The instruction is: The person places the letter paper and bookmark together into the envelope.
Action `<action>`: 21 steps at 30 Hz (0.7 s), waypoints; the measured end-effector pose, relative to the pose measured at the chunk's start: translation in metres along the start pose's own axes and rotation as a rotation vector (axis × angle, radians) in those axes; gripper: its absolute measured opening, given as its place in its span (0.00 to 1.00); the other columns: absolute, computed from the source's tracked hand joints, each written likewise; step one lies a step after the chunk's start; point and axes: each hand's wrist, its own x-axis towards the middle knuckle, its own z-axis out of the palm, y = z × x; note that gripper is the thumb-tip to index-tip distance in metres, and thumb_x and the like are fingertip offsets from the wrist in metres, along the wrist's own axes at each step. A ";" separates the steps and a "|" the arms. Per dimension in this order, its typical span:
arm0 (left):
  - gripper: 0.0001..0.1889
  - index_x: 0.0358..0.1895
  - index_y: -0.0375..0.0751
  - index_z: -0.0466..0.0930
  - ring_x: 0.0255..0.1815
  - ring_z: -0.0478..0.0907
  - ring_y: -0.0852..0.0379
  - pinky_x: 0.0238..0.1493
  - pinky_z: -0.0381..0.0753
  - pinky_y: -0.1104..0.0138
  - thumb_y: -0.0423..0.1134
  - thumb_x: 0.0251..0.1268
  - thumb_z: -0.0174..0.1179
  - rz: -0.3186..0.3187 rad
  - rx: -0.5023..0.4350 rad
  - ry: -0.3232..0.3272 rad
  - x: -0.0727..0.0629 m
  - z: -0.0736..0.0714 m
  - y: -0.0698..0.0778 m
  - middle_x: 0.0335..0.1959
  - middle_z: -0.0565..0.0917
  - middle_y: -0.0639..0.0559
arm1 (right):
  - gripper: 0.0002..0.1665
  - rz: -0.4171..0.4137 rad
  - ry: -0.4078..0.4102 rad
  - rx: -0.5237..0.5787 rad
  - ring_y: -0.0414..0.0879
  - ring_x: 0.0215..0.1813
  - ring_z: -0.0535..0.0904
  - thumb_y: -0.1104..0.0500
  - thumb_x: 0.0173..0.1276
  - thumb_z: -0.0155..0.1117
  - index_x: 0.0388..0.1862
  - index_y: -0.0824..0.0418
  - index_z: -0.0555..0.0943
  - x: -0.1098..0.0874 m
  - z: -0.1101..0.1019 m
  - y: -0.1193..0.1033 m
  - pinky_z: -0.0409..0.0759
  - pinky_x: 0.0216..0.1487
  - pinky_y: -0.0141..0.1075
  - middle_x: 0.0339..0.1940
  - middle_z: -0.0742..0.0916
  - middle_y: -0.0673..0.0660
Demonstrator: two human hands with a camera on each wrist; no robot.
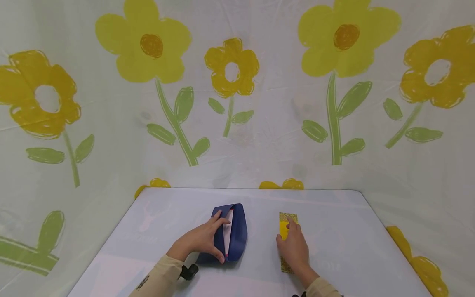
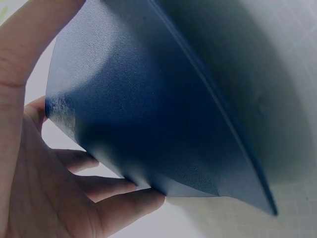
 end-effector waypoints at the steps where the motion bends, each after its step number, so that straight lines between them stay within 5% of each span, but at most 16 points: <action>1: 0.61 0.74 0.59 0.63 0.77 0.59 0.32 0.64 0.74 0.42 0.70 0.27 0.82 0.002 -0.002 0.001 0.000 0.000 0.000 0.83 0.48 0.36 | 0.42 -0.003 0.003 -0.007 0.52 0.37 0.81 0.58 0.66 0.69 0.73 0.73 0.63 0.000 0.000 0.002 0.78 0.30 0.42 0.57 0.79 0.70; 7: 0.61 0.74 0.59 0.63 0.77 0.59 0.32 0.64 0.74 0.42 0.69 0.27 0.82 0.005 -0.005 0.002 0.000 0.000 -0.001 0.83 0.48 0.35 | 0.46 0.000 -0.005 -0.019 0.65 0.55 0.79 0.55 0.66 0.70 0.74 0.75 0.61 0.000 -0.003 0.007 0.80 0.48 0.57 0.59 0.79 0.72; 21: 0.61 0.73 0.59 0.64 0.76 0.58 0.29 0.63 0.74 0.41 0.69 0.26 0.82 0.006 -0.010 -0.002 0.002 0.000 -0.001 0.82 0.48 0.35 | 0.53 0.076 -0.079 -0.048 0.71 0.64 0.70 0.50 0.64 0.70 0.78 0.72 0.56 0.002 -0.008 0.013 0.75 0.57 0.64 0.65 0.72 0.77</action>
